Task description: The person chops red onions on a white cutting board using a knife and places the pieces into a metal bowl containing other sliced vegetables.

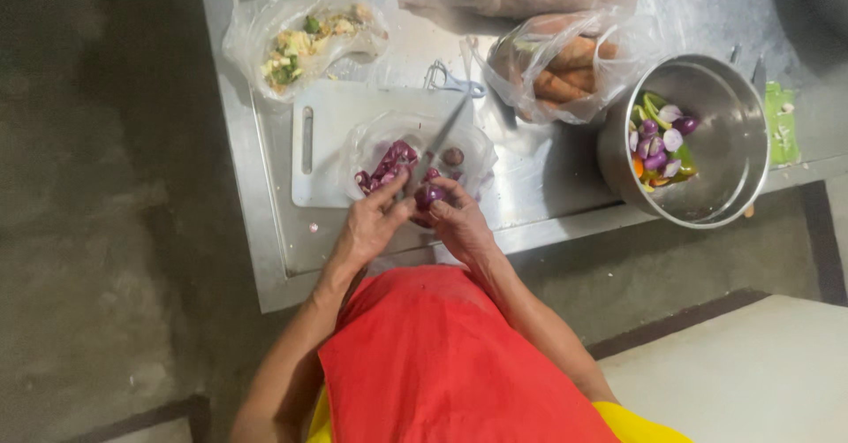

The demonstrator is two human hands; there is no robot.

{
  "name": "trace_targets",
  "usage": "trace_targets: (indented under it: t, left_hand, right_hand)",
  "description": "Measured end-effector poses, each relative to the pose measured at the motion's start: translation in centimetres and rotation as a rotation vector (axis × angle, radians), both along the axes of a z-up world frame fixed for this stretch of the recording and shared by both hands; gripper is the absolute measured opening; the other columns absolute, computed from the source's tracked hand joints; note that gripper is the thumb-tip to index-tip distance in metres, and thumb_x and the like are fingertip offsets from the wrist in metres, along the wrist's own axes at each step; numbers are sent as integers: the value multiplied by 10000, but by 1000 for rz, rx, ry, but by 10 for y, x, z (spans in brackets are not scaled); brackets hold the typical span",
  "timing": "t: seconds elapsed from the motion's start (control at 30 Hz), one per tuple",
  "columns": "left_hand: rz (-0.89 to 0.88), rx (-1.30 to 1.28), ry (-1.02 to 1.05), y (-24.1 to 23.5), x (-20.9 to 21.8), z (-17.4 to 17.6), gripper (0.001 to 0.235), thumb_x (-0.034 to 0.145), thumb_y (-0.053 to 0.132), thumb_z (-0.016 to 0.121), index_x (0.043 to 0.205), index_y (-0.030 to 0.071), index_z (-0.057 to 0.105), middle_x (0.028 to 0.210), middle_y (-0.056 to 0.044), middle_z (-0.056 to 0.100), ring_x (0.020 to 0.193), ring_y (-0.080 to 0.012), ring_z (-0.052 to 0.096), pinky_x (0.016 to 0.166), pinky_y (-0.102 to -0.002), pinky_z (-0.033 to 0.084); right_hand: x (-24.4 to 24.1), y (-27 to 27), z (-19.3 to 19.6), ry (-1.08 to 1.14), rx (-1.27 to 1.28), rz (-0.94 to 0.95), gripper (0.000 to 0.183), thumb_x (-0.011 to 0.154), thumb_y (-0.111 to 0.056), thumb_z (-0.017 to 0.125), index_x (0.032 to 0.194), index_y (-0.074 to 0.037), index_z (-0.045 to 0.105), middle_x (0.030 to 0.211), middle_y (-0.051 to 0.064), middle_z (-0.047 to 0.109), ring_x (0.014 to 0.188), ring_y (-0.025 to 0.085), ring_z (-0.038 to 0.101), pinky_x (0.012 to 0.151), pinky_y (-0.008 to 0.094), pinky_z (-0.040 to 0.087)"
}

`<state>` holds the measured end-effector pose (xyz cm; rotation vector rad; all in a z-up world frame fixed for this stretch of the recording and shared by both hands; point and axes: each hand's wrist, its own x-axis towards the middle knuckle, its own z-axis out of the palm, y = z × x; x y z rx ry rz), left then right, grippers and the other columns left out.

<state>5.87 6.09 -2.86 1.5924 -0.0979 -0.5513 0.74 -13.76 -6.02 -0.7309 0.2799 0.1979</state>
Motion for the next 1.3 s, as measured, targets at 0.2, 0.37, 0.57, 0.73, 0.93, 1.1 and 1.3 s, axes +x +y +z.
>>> trace_targets:
  t: [0.2,0.37,0.57,0.73,0.93,1.1,1.3]
  left_hand:
    - [-162,170,-93,-5,-11,16,769,842,330,797,1532,147,511,749,-99,528,669,-130,479,595,-292,458]
    - [-107,-56,-393,-3,-10,-8,640,950,304,809,1491,61,567,1242,-171,710,1080,-134,668,872,-300,545]
    - [22,-60,20,7,3,-14,627,913,334,743,1464,80,585,961,-49,733,803,-103,619,702,-259,536]
    - [-54,-49,-82,2,-13,21,677,908,307,756,1498,69,526,827,12,661,745,-70,574,663,-244,508]
    - [-112,114,-7,-15,-22,24,723,845,285,783,1513,143,547,754,-101,623,681,-132,542,632,-304,498]
    - [34,-55,-16,-21,-18,-9,597,901,305,760,1444,104,611,1184,-140,796,1001,-160,678,888,-279,556]
    - [122,-197,-228,-18,-17,-9,581,1024,319,736,1493,44,532,1362,-145,680,1213,-186,658,990,-302,531]
  right_hand:
    - [-1,1,-3,48,-39,-40,572,816,-190,876,1301,-60,602,1179,76,694,1085,256,688,954,437,569]
    - [-2,-1,-3,29,-64,-39,577,828,-185,882,1316,-55,604,1198,72,692,1109,243,673,976,417,560]
    - [5,0,16,-3,-44,26,475,886,-87,810,1304,-72,584,1261,95,674,1179,241,655,1012,424,566]
    - [6,-4,13,-51,-74,51,513,909,-73,795,1367,-52,565,1299,102,666,1199,239,656,1049,398,550]
    - [5,-25,-7,-22,-78,70,472,922,-62,783,1344,-10,578,1214,121,694,1090,257,698,949,408,571]
    - [7,-34,6,-25,-69,163,407,948,-27,762,1318,-40,594,1182,122,696,1074,260,687,951,410,573]
    - [17,-43,18,16,-30,241,433,900,-16,736,1311,-49,605,1236,113,708,1128,262,694,968,388,562]
